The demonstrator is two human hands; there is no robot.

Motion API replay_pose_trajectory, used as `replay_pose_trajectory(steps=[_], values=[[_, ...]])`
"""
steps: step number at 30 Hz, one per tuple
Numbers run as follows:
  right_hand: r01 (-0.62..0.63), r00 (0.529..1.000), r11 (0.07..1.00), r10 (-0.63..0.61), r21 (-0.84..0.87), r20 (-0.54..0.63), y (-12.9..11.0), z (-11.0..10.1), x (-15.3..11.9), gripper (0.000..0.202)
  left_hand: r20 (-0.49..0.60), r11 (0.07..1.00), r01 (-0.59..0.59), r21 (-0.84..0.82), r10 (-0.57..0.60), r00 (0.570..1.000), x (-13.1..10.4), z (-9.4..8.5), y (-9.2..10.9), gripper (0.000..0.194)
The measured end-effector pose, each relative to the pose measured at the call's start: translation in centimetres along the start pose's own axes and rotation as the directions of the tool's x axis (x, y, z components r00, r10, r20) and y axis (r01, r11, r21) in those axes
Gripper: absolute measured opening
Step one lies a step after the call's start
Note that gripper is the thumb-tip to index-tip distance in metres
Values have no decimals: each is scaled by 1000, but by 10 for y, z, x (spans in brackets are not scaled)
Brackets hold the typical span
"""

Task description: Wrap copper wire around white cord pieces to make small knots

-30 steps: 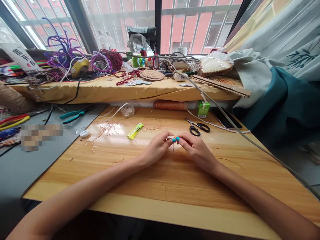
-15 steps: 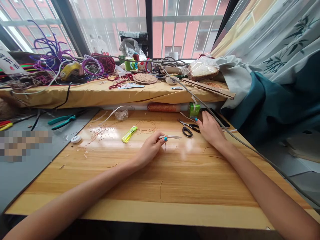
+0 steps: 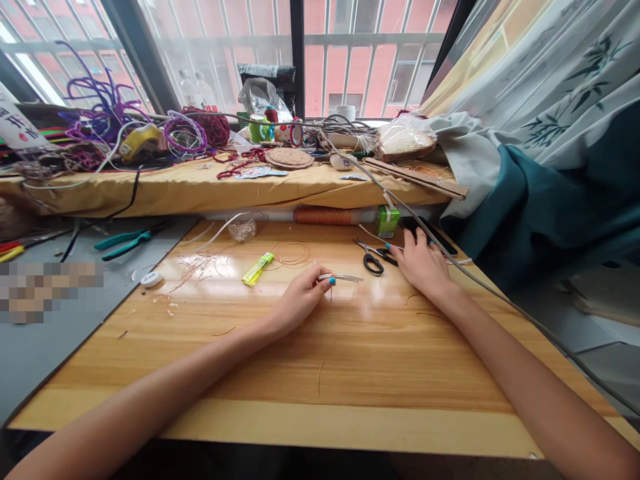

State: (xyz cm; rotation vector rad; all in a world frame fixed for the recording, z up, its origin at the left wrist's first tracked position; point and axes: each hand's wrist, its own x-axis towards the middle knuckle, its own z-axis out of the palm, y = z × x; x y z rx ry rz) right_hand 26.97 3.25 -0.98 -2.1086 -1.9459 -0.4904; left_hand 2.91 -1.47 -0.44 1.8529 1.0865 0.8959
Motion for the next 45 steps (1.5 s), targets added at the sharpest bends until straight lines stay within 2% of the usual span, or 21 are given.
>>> replay_pose_trajectory(steps=[9, 13, 14, 16, 18, 21, 24, 28, 33, 39, 42, 45], values=[[-77, 995, 996, 80, -45, 67, -2, -2, -1, 50, 25, 999, 35, -12, -35, 999, -1, -1, 4, 13], [-31, 999, 999, 31, -10, -18, -14, -13, -5, 54, 30, 999, 33, -15, -32, 999, -1, 0, 4, 13], [20, 998, 1000, -18, 24, -66, -20, -18, -8, 53, 35, 999, 31, -12, -31, 999, -1, 0, 4, 14], [206, 971, 968, -183, 143, -156, -37, -29, -18, 48, 43, 1000, 26, -3, -26, 999, -1, 0, 3, 14], [449, 890, 855, -402, 259, -214, -54, -38, -30, 45, 49, 1000, 12, 2, -12, 999, -1, 0, 2, 15], [613, 790, 721, -559, 324, -249, -69, -40, -45, 45, 47, 1000, -15, -7, 15, 999, 0, 0, 0, 16], [614, 785, 670, -573, 417, -236, -72, -34, -51, 42, 56, 999, -10, -35, 12, 998, 0, 1, -1, 17], [640, 750, 590, -619, 492, -233, -72, -28, -53, 36, 50, 997, -24, -76, 28, 998, 0, 2, -2, 17], [573, 800, 598, -557, 560, -224, -75, -28, -56, 27, 11, 997, 10, -83, -9, 1000, -1, 2, 0, 20], [516, 825, 565, -529, 644, -197, -73, -28, -54, 18, 4, 987, 28, -158, -28, 1000, 0, 0, 2, 22], [429, 856, 550, -501, 717, -128, -74, -32, -54, 17, 20, 969, 53, -240, -50, 999, 1, 0, 1, 22], [291, 885, 513, -465, 807, -23, -76, -38, -57, 21, 39, 942, 79, -327, -70, 997, 0, 0, 1, 21]])
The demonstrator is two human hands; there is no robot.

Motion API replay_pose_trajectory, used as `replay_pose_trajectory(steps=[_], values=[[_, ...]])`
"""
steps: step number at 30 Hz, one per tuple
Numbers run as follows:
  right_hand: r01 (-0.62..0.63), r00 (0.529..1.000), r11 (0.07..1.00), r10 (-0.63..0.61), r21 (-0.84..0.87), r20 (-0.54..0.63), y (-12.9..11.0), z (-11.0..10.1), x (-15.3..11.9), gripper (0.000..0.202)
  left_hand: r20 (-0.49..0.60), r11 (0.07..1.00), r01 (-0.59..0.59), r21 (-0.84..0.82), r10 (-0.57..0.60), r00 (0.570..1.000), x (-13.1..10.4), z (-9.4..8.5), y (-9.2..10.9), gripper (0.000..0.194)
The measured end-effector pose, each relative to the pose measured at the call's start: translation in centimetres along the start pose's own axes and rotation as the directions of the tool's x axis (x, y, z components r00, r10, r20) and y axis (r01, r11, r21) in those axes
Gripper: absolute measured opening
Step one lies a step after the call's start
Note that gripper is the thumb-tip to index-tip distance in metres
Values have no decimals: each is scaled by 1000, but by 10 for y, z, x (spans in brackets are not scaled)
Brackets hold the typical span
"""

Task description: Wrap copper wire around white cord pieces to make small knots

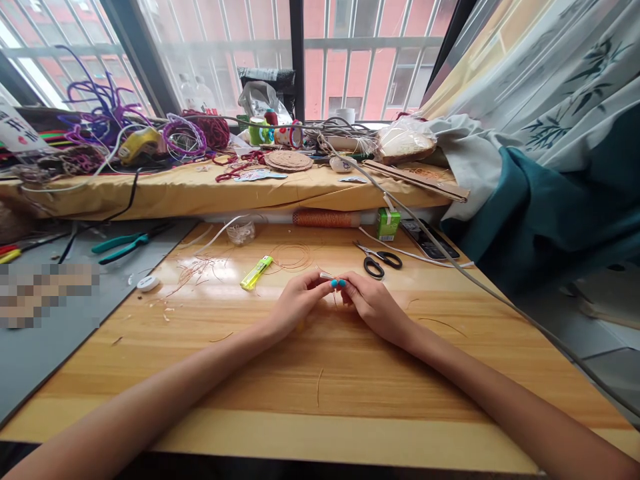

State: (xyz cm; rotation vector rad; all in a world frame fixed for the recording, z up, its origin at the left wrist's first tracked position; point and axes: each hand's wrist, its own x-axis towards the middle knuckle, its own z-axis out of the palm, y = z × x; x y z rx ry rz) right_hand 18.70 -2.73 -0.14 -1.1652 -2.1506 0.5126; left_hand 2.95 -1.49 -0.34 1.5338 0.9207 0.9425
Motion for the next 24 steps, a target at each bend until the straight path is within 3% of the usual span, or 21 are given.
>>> replay_pose_trajectory(steps=[6, 12, 17, 24], values=[[-114, 993, 972, 114, 204, 15, -6, -1, 1, 28, 29, 998, -5, -55, 7, 1000, 0, -1, 0, 18], [-128, 990, 956, 137, 263, -16, -3, -1, 2, 17, 22, 998, -48, 32, 47, 999, 1, -1, -2, 18], [-98, 992, 941, 119, 324, -47, -1, 1, 2, 21, 25, 992, -88, 92, 86, 996, 1, -1, -5, 19], [-154, 981, 896, 189, 416, -45, -8, -2, 1, 20, 8, 984, -62, 166, 62, 998, 0, 0, -1, 16]])
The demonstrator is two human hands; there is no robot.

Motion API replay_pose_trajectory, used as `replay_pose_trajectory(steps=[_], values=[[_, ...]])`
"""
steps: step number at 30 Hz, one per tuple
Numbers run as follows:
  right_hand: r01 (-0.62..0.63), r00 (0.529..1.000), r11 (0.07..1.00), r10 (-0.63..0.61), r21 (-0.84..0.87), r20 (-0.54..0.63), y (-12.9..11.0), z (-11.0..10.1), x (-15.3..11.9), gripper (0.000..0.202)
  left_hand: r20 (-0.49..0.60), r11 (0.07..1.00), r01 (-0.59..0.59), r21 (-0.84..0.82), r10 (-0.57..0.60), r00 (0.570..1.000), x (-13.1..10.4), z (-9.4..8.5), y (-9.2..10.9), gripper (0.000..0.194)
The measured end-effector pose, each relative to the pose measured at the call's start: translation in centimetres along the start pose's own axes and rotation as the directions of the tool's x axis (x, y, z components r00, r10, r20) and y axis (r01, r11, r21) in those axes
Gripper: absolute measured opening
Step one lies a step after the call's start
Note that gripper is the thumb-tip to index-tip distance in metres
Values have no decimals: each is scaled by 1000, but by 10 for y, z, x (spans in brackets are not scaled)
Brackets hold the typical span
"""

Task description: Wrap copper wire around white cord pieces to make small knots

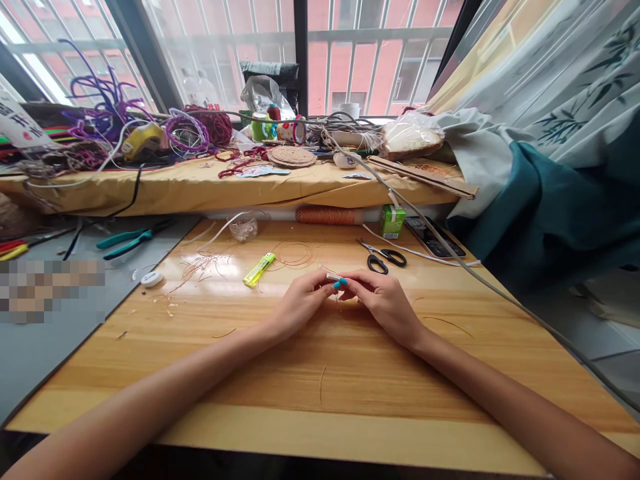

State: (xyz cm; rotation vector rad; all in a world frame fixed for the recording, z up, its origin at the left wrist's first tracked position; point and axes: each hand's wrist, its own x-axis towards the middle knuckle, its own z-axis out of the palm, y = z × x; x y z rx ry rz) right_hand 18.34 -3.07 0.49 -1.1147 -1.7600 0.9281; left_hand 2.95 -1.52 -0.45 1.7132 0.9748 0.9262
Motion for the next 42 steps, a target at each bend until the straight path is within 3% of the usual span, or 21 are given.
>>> replay_pose_trajectory(steps=[5, 10, 17, 20, 26, 32, 39, 42], values=[[-9, 999, 1000, 10, 9, -36, -5, -2, -1, 20, 4, 1000, 2, -26, -2, 1000, 0, 1, 2, 16], [-114, 991, 984, 123, 139, -56, -2, -3, 2, 19, -7, 999, -36, 4, 36, 999, 0, 0, 3, 15], [-290, 946, 903, 320, 318, -45, 3, -2, 8, 18, -86, 961, -114, 253, 140, 986, -1, 0, -1, 14], [-350, 918, 851, 394, 392, -36, 1, -1, 8, 17, -71, 915, -165, 369, 204, 976, -2, 1, -3, 12], [-399, 891, 811, 453, 428, -27, -3, 1, 7, 16, -114, 856, -200, 476, 286, 952, -7, 3, -2, 11], [-391, 894, 818, 446, 422, -36, -2, 2, 6, 18, -148, 926, -158, 342, 219, 965, -5, 2, 0, 8], [-347, 913, 815, 406, 465, -30, 3, 3, 6, 19, -142, 998, 38, 41, -31, 989, 2, -2, -4, 20], [-327, 924, 824, 382, 463, -27, 3, 4, 6, 18, -135, 998, 61, -27, -64, 989, 3, -4, -4, 21]])
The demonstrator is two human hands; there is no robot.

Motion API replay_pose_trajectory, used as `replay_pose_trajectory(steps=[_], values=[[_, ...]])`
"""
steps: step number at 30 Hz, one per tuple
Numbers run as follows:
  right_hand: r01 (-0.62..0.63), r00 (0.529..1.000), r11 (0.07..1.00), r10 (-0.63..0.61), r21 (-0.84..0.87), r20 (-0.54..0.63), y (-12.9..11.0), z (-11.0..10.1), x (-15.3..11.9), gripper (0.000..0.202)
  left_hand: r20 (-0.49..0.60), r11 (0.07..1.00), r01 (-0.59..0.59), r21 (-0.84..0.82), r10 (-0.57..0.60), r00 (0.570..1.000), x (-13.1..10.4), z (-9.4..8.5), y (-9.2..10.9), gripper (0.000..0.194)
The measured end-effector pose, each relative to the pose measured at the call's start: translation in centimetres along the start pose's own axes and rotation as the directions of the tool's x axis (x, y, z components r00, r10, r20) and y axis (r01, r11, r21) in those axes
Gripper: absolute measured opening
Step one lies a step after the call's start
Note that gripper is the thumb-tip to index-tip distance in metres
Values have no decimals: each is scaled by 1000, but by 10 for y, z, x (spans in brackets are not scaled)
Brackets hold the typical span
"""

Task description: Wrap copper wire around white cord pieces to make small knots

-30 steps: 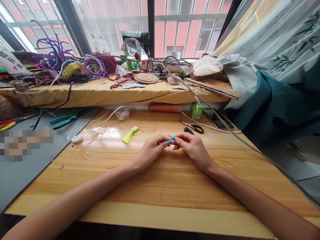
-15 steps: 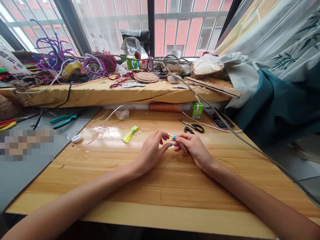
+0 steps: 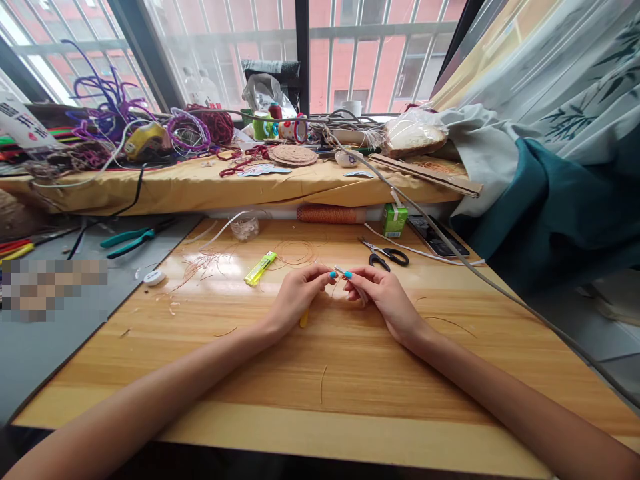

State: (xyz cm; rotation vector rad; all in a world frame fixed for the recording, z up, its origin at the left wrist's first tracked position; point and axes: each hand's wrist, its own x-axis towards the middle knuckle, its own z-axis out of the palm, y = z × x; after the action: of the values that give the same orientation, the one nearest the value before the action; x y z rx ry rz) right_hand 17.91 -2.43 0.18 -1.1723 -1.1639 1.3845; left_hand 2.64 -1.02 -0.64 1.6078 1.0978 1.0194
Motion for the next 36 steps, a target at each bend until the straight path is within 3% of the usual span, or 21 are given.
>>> replay_pose_trajectory(steps=[6, 13, 23, 29, 36], values=[[76, 997, 997, -76, -30, 14, 2, 1, -3, 17, 9, 991, 42, -125, -42, 999, 0, -1, 3, 20], [173, 983, 982, -168, -70, 75, 5, 0, -1, 20, -26, 945, 182, -273, -197, 980, -1, -2, 9, 25], [145, 989, 989, -145, 4, 17, 10, -3, 4, 21, -7, 914, 135, -381, -149, 989, -1, 0, 3, 35], [166, 986, 985, -165, -47, 24, 11, -4, 5, 22, -15, 918, 96, -386, -110, 994, -1, 3, 1, 14], [183, 983, 979, -183, -93, 9, 10, -4, 5, 24, -7, 933, 97, -347, -106, 994, -2, 2, 3, 15]])
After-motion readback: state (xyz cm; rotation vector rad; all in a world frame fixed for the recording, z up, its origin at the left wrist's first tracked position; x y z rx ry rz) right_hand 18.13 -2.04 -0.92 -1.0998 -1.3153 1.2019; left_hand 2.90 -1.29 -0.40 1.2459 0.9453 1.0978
